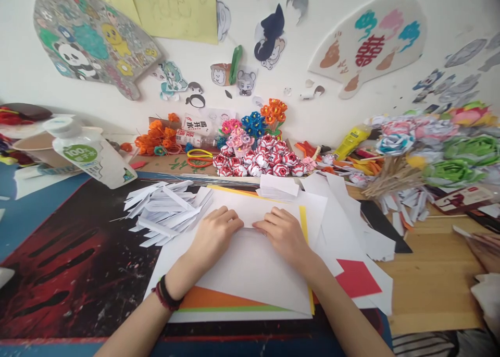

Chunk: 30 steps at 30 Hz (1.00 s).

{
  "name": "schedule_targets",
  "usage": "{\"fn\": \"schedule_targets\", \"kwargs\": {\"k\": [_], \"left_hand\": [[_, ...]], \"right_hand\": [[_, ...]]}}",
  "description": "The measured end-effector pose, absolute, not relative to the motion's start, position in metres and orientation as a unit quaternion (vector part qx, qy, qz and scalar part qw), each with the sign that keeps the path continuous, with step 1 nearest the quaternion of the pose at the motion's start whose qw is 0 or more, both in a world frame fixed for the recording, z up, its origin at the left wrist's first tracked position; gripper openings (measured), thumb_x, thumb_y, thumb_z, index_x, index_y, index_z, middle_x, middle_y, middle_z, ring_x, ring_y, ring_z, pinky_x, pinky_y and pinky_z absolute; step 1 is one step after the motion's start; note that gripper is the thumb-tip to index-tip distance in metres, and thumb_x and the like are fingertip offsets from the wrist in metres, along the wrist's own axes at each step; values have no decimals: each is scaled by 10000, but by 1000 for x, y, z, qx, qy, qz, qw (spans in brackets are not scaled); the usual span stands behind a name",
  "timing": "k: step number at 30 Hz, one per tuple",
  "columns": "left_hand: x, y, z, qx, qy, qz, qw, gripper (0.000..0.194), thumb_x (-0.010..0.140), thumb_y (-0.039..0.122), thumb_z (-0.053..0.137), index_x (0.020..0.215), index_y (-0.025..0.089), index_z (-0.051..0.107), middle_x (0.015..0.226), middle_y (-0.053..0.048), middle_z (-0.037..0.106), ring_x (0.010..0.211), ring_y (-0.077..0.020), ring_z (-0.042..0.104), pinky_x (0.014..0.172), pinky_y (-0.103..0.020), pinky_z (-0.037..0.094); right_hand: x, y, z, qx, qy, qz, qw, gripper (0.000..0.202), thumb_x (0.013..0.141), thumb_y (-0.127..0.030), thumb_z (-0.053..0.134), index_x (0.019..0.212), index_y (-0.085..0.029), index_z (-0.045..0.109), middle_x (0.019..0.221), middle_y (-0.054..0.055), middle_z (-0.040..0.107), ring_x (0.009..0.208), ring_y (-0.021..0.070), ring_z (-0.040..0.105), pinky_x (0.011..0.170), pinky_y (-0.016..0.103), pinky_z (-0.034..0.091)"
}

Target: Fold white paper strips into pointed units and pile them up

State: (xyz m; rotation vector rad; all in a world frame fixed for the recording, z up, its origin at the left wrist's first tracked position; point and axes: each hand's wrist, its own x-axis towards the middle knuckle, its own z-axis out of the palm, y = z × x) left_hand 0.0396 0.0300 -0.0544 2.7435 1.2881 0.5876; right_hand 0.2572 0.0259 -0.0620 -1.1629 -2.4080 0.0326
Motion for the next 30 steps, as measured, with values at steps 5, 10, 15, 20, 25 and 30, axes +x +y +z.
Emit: {"fn": "schedule_targets", "kwargs": {"k": [5,10,15,20,25,30], "left_hand": [[35,32,-51,907,379,185,-12,225,930,90,459,944,193,658,888,-43,641,822,-196,499,665,-306,379],[35,32,-48,920,359,153,-20,188,953,142,456,996,164,638,920,-62,615,831,-198,498,699,-313,410],[35,29,-44,939,327,98,-43,187,961,135,430,953,131,617,891,-77,584,828,-206,493,716,-322,421],[34,28,-40,940,329,83,-30,180,965,146,431,935,130,608,844,-59,548,793,-196,480,671,-304,403],[34,30,-39,943,323,73,-28,213,985,174,397,943,135,603,811,-48,533,767,-187,469,657,-303,385],[34,29,-39,946,312,71,-43,214,985,157,387,955,131,597,820,-51,532,779,-194,468,678,-316,386]], "right_hand": [[258,28,-65,-399,-882,-9,249,194,935,-142,525,893,-169,712,705,40,611,735,180,468,628,311,325],[258,28,-65,-394,-884,-21,250,193,934,-140,531,844,-169,699,693,29,605,722,171,465,619,306,311],[260,27,-63,-397,-886,-27,238,181,934,-148,538,841,-173,692,689,20,609,724,168,463,623,306,299],[260,25,-60,-388,-896,-40,212,192,938,-132,518,846,-170,682,696,23,603,712,167,457,624,306,292],[260,23,-57,-393,-897,-36,200,178,937,-138,527,850,-179,676,705,14,616,714,168,465,630,304,291],[260,20,-57,-408,-894,-36,184,151,935,-145,536,930,-187,681,735,12,641,742,176,482,634,315,296]]}}
